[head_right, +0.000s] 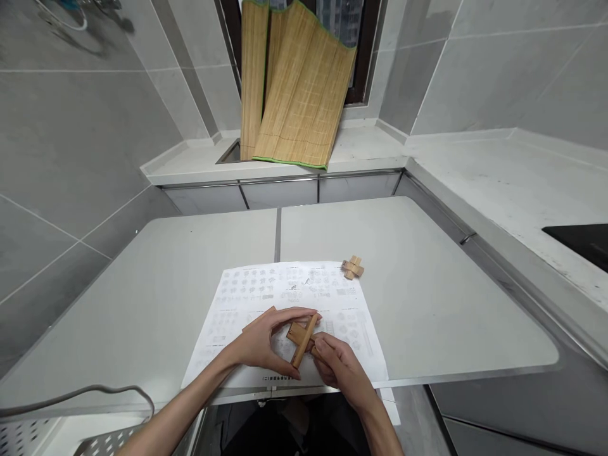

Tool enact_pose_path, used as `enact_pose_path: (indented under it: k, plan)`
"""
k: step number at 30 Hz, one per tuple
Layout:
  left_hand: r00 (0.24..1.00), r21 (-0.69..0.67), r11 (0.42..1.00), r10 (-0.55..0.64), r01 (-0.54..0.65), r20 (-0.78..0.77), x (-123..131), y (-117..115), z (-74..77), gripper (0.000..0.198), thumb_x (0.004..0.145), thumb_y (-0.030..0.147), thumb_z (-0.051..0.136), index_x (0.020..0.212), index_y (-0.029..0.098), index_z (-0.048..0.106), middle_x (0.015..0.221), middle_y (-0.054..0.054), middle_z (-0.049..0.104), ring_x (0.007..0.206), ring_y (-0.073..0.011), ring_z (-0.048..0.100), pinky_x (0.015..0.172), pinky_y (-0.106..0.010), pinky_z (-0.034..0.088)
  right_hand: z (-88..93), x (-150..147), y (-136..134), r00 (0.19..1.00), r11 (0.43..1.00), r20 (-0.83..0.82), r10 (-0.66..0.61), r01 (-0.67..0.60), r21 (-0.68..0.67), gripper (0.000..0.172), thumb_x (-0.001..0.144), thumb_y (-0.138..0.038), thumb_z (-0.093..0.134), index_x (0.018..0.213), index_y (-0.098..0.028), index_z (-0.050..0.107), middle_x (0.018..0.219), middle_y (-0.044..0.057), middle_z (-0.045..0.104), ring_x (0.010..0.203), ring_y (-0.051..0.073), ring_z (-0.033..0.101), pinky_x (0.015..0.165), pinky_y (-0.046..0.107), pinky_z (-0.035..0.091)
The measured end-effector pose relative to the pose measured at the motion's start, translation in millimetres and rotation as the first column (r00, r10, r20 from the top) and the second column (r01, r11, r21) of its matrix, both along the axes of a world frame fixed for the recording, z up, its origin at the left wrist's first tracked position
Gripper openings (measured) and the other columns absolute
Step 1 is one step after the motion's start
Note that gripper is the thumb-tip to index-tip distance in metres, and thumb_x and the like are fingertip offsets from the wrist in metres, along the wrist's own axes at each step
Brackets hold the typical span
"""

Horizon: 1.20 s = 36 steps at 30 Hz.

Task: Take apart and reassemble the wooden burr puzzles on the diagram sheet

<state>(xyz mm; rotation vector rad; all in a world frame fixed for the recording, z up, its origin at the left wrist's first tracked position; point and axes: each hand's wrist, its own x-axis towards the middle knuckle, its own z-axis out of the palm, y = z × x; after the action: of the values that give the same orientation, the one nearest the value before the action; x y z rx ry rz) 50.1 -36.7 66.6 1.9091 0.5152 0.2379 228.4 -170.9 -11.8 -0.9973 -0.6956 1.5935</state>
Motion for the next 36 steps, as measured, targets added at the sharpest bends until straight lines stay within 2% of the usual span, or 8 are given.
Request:
enact_pose_path:
  k: [9, 13, 15, 17, 21, 25, 31, 36]
  plan:
    - [0.999, -0.013, 0.999, 0.049, -0.049, 0.009, -8, -7, -6.2, 0.097, 0.067, 0.032, 0.095, 0.154, 0.037, 0.053, 0.157, -0.006, 0.056, 0.138, -0.0363, 0.057, 0.115, -0.050, 0.047, -0.9, -1, 2, 0.999, 1.000, -0.029, 0.017, -0.017, 0.012, 0.046, 0.096, -0.064, 0.067, 0.085, -0.020, 0.058, 0.057, -0.011, 0.027, 0.048, 0.006, 0.014, 0.043, 0.023, 0.013]
    - [0.977, 0.008, 0.978, 0.207, -0.208, 0.055, -18, -8, -13.0, 0.092, 0.078, 0.033, 0.088, 0.158, 0.038, 0.044, 0.158, -0.008, 0.054, 0.142, -0.0326, 0.054, 0.117, -0.050, 0.045, -2.1, -4, 5, 1.000, 1.000, -0.021, -0.015, 0.015, 0.015, 0.046, 0.095, -0.066, 0.066, 0.091, -0.021, 0.062, 0.053, -0.011, 0.031, 0.045, 0.007, 0.018, 0.042, 0.022, 0.019]
    - [0.932, 0.106, 0.926, 0.357, -0.363, 0.065, -25, -5, -20.2, 0.061, 0.093, 0.035, 0.075, 0.150, 0.034, 0.052, 0.153, -0.009, 0.057, 0.138, -0.0297, 0.056, 0.115, -0.049, 0.047, -2.8, -5, 7, 0.999, 0.999, -0.011, -0.036, 0.036, 0.015, 0.046, 0.094, -0.067, 0.066, 0.093, -0.021, 0.062, 0.051, -0.012, 0.031, 0.043, 0.007, 0.019, 0.041, 0.022, 0.020]
    - [0.873, 0.301, 0.825, 0.483, -0.478, 0.063, -35, -2, -29.3, 0.038, 0.101, 0.038, 0.065, 0.137, 0.030, 0.061, 0.145, -0.009, 0.061, 0.134, -0.0290, 0.057, 0.112, -0.049, 0.047, -2.9, -6, 8, 0.998, 0.998, -0.005, -0.057, 0.057, 0.020, 0.046, 0.095, -0.067, 0.065, 0.096, -0.021, 0.061, 0.050, -0.012, 0.032, 0.042, 0.007, 0.020, 0.040, 0.022, 0.022]
    - [0.815, 0.597, 0.639, 0.578, -0.485, 0.043, -57, 0, -48.8, 0.034, 0.101, 0.043, 0.064, 0.129, 0.025, 0.061, 0.132, -0.011, 0.062, 0.127, -0.0314, 0.055, 0.106, -0.051, 0.048, -1.2, -7, 10, 0.997, 0.997, 0.014, -0.072, 0.072, 0.034, 0.044, 0.097, -0.065, 0.063, 0.101, -0.021, 0.060, 0.051, -0.012, 0.036, 0.042, 0.008, 0.026, 0.041, 0.022, 0.030]
    - [0.786, 0.697, 0.562, 0.619, -0.446, 0.003, -71, -5, -60.4, 0.026, 0.101, 0.046, 0.063, 0.111, 0.022, 0.061, 0.119, -0.011, 0.060, 0.115, -0.0308, 0.055, 0.096, -0.047, 0.051, 1.1, -7, 10, 0.996, 0.997, 0.042, -0.074, 0.073, 0.031, 0.046, 0.096, -0.066, 0.064, 0.102, -0.021, 0.061, 0.051, -0.011, 0.039, 0.042, 0.008, 0.030, 0.042, 0.023, 0.032]
    - [0.794, 0.717, 0.571, 0.606, -0.400, -0.040, -70, -11, -56.8, 0.029, 0.104, 0.047, 0.057, 0.092, 0.021, 0.057, 0.100, -0.008, 0.060, 0.095, -0.0266, 0.054, 0.083, -0.040, 0.047, 0.9, -9, 8, 0.997, 0.998, 0.037, -0.069, 0.068, 0.016, 0.047, 0.095, -0.067, 0.065, 0.104, -0.021, 0.061, 0.052, -0.011, 0.041, 0.043, 0.008, 0.032, 0.043, 0.023, 0.032]
    - [0.797, 0.542, 0.683, 0.603, -0.490, -0.039, -70, -23, -49.2, 0.033, 0.108, 0.047, 0.045, 0.094, 0.021, 0.061, 0.088, -0.003, 0.063, 0.081, -0.0211, 0.056, 0.075, -0.033, 0.042, -2.4, -11, 6, 0.997, 0.997, 0.028, -0.072, 0.072, 0.007, 0.048, 0.095, -0.067, 0.066, 0.105, -0.021, 0.061, 0.053, -0.011, 0.040, 0.043, 0.008, 0.032, 0.044, 0.022, 0.033]
